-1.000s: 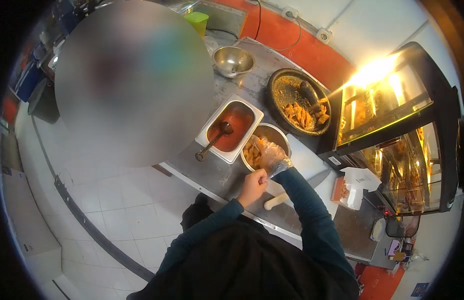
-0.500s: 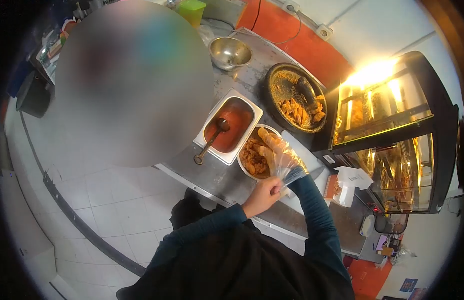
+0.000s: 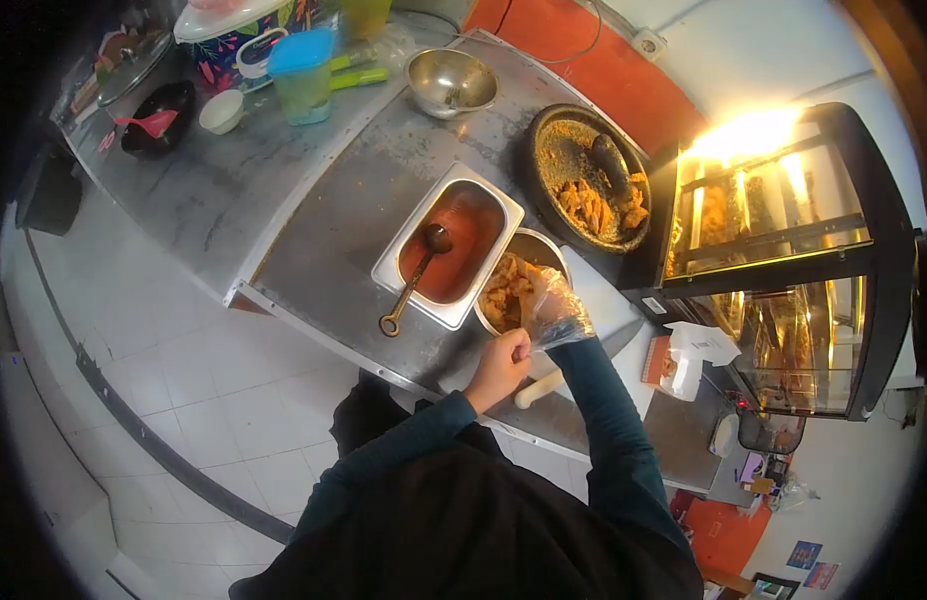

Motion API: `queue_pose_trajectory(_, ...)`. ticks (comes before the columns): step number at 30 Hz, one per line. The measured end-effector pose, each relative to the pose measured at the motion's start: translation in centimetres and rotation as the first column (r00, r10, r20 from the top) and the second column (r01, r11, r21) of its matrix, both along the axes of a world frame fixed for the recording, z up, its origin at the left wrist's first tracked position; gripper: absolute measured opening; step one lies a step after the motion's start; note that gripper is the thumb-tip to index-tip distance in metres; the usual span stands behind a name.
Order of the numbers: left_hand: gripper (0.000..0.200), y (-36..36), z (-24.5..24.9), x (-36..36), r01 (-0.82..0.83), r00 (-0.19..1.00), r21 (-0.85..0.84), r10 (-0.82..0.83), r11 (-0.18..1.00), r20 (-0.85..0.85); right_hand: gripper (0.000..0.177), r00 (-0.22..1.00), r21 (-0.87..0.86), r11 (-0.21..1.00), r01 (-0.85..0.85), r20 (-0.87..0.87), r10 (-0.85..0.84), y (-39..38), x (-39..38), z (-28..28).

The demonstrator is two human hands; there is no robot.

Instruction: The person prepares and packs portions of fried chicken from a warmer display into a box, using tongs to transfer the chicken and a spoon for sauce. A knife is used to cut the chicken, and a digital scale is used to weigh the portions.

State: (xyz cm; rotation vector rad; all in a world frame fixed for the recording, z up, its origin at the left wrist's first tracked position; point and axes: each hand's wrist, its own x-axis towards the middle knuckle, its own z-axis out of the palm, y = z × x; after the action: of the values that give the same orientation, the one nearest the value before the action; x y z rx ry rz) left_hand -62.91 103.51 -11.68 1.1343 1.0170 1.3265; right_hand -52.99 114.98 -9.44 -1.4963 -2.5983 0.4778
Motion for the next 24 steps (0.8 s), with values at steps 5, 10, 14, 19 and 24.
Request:
queue_pose_trajectory(5,0.019,-1.9,2.6,-0.1,0.112,0.992,0.023,-0.113,0.993,0.063,0.061,0.99,0.09,0.986,-0.141,0.025,0.14,-0.8,0.1,1.6)
queue_pose_trajectory(10,0.018,-1.9,1.5,0.3,0.049,0.998,0.024,-0.05,0.998,0.038,0.063,0.967,0.125,0.99,-0.065,0.253,0.032,-1.4,-4.1,0.5)
queue_pose_trajectory(14,0.018,-1.4,-0.7,0.1,-0.026,0.999,-0.003,0.026,1.0,-0.03,0.034,0.985,0.144,0.988,-0.053,0.172,0.028,-0.8,-3.6,-1.2)
queue_pose_trajectory(19,0.019,-1.4,-0.8,0.5,-0.038,0.999,0.016,0.039,0.999,-0.026,0.027,0.946,0.212,0.949,-0.235,0.273,0.174,-0.2,-2.9,0.1)
queue_pose_trajectory(24,0.015,-0.5,-0.7,0.1,-0.017,0.997,-0.071,0.023,0.997,0.08,0.026,0.993,0.204,0.976,-0.08,0.098,0.061,-0.6,-2.1,0.3)
